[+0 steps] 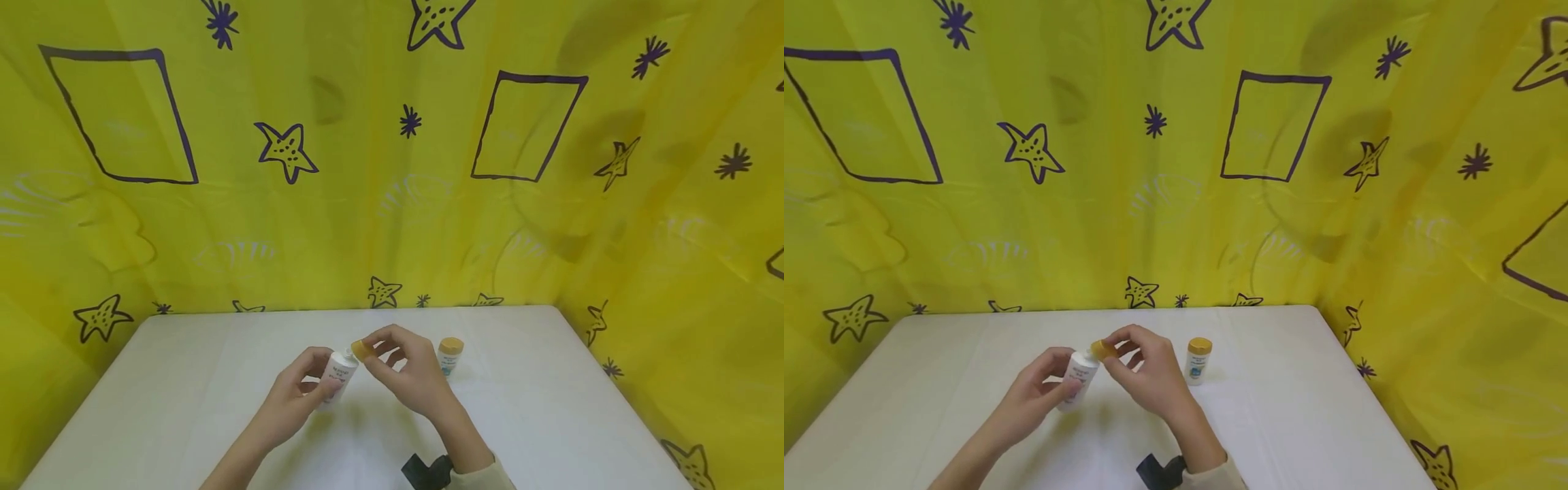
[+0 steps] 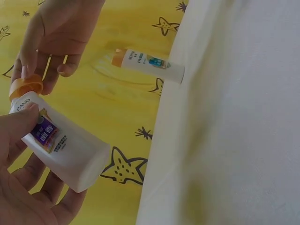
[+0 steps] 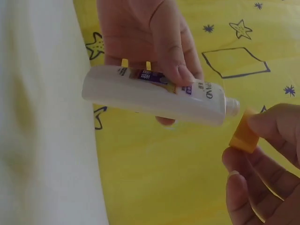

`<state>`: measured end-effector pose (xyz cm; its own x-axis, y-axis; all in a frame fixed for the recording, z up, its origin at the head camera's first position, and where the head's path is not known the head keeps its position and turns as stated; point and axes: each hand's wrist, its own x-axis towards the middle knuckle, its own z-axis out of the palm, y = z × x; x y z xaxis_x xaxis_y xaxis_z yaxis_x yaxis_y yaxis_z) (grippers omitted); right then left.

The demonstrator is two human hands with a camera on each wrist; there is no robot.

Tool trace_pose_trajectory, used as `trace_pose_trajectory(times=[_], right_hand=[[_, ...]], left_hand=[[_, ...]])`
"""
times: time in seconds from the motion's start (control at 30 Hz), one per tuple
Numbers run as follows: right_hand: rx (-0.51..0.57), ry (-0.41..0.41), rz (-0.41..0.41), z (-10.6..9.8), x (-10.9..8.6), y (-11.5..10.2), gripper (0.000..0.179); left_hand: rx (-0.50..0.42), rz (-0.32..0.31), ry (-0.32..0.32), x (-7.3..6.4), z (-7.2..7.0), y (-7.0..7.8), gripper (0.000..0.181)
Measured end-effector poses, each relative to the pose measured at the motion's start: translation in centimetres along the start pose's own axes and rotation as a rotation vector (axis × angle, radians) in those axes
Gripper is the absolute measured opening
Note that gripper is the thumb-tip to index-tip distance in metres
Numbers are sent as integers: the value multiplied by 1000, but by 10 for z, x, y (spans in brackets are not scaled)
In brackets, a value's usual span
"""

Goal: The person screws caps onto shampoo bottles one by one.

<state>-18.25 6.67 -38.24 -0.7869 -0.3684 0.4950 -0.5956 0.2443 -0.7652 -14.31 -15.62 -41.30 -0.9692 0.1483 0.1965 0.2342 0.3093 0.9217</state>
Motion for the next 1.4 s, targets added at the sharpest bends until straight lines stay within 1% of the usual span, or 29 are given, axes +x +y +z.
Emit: trace_pose_trajectory(times=[0.07, 0.17, 0.3, 0.43, 0.63, 0.77, 0.9, 1.13, 1.23, 1.4], right_hand=[[7, -30, -28, 0, -2, -2, 18], [-5, -49, -63, 2, -4, -4, 19], [-17, -47, -82, 5, -3, -3, 19], [-17, -66, -94, 6, -3, 0, 18], [-12, -105, -93, 3, -4, -1, 17], [-2, -139, -87, 0, -4, -1, 26], [8, -156, -79, -3, -5, -2, 32], [12, -137, -66, -2, -6, -3, 20], [8, -114, -78, 0, -6, -2, 16], [10, -85, -101, 3, -4, -1, 18]], left_hand=[[36, 22, -12, -2, 1, 0, 32], [67, 62, -22, -3, 2, -1, 31], [68, 99, -51, -4, 3, -4, 30], [59, 125, -78, -5, 4, -5, 30], [68, 163, -54, -6, 3, -5, 28], [82, 180, -34, -6, 2, -6, 28], [82, 187, -31, -6, 2, -6, 27], [82, 152, -36, -8, 3, -5, 27], [87, 154, -39, -8, 5, -4, 26], [102, 226, -37, -6, 7, -3, 27]])
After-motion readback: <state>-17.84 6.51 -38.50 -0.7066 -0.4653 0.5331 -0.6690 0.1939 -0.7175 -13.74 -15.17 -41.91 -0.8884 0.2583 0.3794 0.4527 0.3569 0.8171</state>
